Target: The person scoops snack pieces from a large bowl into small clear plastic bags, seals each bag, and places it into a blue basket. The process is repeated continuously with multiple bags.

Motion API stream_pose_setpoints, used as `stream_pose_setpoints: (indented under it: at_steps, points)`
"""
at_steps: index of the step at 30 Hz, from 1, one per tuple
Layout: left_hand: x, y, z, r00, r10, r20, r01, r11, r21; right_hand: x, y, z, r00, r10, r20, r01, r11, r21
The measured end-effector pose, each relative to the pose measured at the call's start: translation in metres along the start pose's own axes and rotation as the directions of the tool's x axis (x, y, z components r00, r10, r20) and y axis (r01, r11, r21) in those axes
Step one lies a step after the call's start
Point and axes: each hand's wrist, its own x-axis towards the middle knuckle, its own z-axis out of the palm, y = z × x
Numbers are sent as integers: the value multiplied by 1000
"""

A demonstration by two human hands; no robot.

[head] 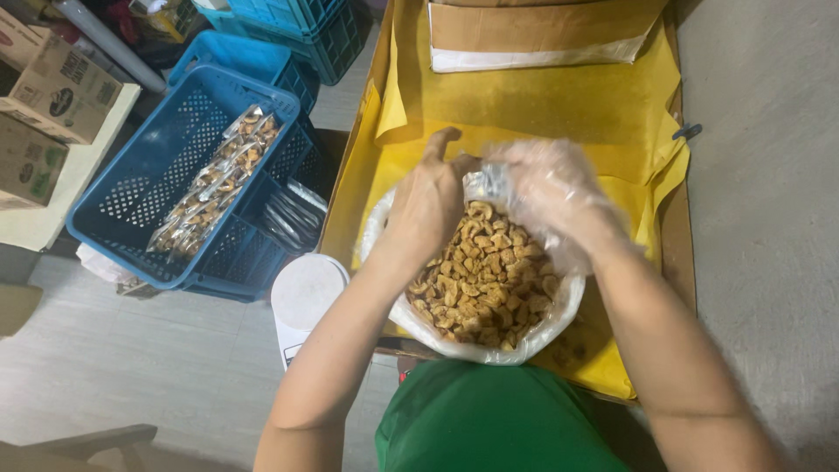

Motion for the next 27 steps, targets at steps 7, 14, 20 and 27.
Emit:
stream_pose_setpoints:
  at_steps: [7,14,20,27]
  points:
    - [-1,-17,-59,984,157,-86,-167,978,-128,8,37,-7,957,-161,243,-78,662,746]
    - [-51,-38,-126,981,-3,-192,-13,996,-86,91,88,154,674,-472,569,717,604,-348]
    - [-62,-37,-139,957,-267,-116,232,941,-246,115,74,185,768,-365,526,638,503,-583]
    - [-63,-37,-138,971,-237,-43,205,908,-366,41,87,142,754,-269,599,636,527,-564]
